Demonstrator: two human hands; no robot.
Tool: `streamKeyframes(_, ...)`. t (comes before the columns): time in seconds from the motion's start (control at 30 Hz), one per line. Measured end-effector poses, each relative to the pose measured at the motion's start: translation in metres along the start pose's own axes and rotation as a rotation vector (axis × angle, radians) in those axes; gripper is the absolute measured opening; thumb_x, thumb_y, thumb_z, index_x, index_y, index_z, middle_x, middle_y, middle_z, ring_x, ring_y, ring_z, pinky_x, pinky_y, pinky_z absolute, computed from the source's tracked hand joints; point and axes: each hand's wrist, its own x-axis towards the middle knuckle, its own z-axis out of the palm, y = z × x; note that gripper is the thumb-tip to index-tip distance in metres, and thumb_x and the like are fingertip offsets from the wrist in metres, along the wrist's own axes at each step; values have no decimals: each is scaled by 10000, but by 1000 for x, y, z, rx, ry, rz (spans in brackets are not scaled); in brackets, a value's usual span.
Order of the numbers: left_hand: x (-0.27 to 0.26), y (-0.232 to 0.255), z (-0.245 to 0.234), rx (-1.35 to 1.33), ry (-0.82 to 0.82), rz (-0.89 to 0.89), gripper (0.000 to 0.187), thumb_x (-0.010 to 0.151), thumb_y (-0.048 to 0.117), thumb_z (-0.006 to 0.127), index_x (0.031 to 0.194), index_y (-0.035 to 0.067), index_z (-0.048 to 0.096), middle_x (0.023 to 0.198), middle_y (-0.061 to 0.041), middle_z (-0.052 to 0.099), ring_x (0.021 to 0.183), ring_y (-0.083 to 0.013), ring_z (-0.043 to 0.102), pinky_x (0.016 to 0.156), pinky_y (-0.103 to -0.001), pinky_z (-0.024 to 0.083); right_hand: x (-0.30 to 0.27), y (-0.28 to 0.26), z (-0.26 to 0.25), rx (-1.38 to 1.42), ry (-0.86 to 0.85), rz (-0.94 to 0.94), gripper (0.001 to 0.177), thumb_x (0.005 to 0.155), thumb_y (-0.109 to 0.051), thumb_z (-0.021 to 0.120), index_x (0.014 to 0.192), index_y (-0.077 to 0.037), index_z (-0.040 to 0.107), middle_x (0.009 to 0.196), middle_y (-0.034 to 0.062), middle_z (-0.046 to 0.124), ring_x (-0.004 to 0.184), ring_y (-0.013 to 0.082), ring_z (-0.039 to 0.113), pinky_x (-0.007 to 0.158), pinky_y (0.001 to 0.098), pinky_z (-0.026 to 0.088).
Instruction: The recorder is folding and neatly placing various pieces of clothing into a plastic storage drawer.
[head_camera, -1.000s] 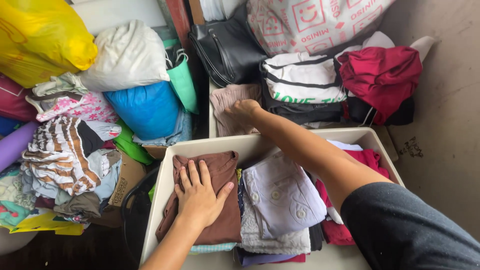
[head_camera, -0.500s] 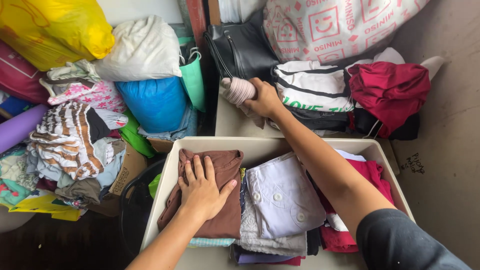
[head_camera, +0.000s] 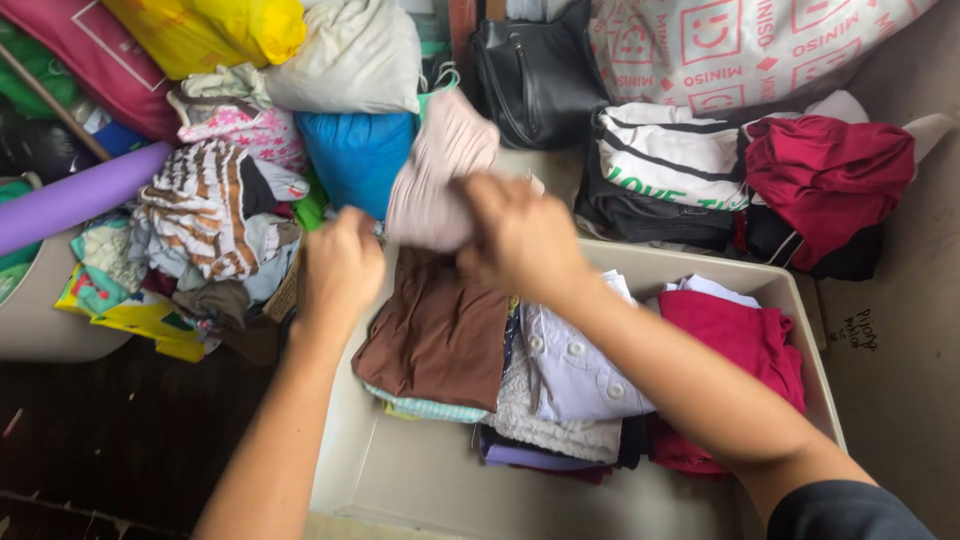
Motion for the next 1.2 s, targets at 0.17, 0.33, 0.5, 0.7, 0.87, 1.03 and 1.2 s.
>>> streamKeyframes(0.17,-13,5,1,-384,239,317,243,925,76,531,1110,-37,642,1068,-253,703,959,-411,720,864,-452,569,-80,-51,55,-62,-125,-288,631,669,-199,725,1278,-75,621,1257,192,655,1094,336,644,955,464,547)
streamKeyframes(0.33,-29,13,33,-317,95,534,277,984,98,520,1188,-54,631,1311,-272,632,1225,-438,603,1071,-473,466,-76,-46,40,76,-199,-267,507,782,-321,750,1203,-50,666,1236,186,668,1078,399,625,919,479,510)
streamKeyframes(0.5,-26,-6,88,-291,5,508,346,1076,214,490,1309,1,631,1441,-231,591,1414,-405,491,1203,-471,363,-82,1,62,86,-360,176,366,985,-345,560,1225,-88,662,1229,96,711,1223,293,663,1019,407,497)
streamKeyframes(0.7,-42,-23,119,96,-221,525,609,1028,438,393,1560,141,378,1639,-163,301,1519,-361,224,1201,-554,149,-127,23,104,-122,-363,172,899,1006,-540,472,1517,170,264,1552,418,267,1467,536,245,1186,555,204)
streamKeyframes(0.87,-30,-33,133,131,-323,430,642,1019,486,360,1591,201,293,1665,-130,237,1524,-363,178,1193,-557,121,-123,25,109,-143,-447,190,918,1006,-589,372,1525,160,258,1572,398,279,1498,504,242,1221,544,199)
streamKeyframes(1.03,-29,-27,125,160,-340,421,623,1027,489,348,1578,199,319,1652,-140,270,1520,-358,216,1203,-552,144,-122,30,113,-131,-471,202,933,1008,-602,370,1529,163,247,1579,393,265,1506,503,236,1227,543,194)
streamKeyframes(1.2,-9,19,102,298,-352,433,612,1030,485,420,1513,109,452,1541,-200,428,1419,-407,388,1156,-547,299,-88,66,61,36,-516,227,942,952,-588,572,1494,132,296,1539,376,327,1449,497,299,1160,530,270)
